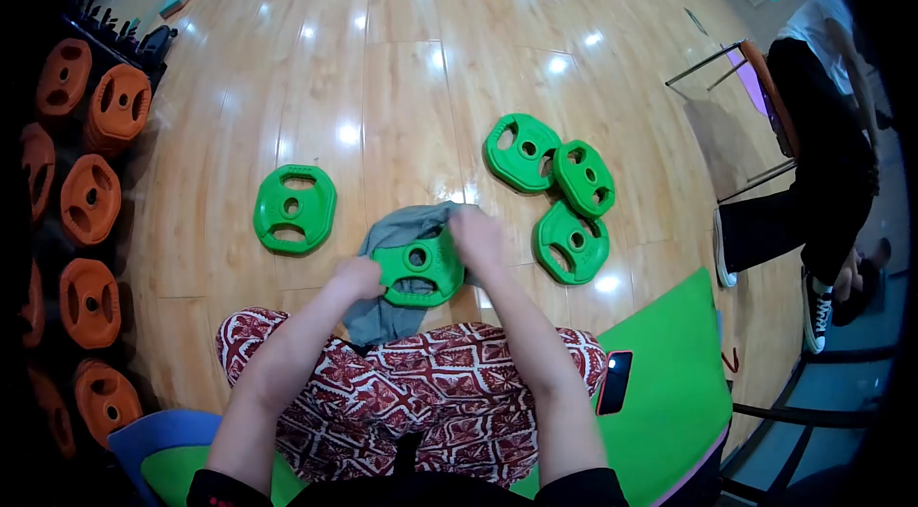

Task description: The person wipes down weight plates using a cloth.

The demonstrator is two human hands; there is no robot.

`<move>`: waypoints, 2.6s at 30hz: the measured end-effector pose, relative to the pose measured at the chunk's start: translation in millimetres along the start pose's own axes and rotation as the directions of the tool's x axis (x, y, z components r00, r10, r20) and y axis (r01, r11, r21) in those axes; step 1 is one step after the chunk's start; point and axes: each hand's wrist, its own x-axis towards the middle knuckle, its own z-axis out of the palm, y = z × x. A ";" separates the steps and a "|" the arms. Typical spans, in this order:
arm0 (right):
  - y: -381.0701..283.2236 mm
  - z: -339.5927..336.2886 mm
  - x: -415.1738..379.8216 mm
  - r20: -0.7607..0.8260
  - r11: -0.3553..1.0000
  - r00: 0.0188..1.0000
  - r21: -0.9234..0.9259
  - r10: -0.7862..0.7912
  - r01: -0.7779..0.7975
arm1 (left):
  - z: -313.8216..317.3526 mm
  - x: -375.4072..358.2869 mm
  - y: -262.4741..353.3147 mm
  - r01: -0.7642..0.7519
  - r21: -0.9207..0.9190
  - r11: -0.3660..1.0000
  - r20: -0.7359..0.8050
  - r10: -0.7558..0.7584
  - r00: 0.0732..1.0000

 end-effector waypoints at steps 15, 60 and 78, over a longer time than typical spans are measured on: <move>-30.3 31.1 1.9 0.132 0.929 0.923 -0.041 -0.361 0.368 | -6.2 1.9 -4.4 -0.012 -0.059 0.998 0.044 0.014 0.999; -26.9 26.2 -77.8 0.479 0.657 0.704 -0.297 -0.524 0.692 | 22.5 23.2 -40.6 -0.149 -0.111 0.983 0.025 0.153 0.988; -32.9 -30.7 -30.0 -0.019 0.938 0.952 0.170 -0.305 0.303 | -2.5 15.9 -42.5 -0.392 -0.820 0.416 -0.451 -0.049 0.891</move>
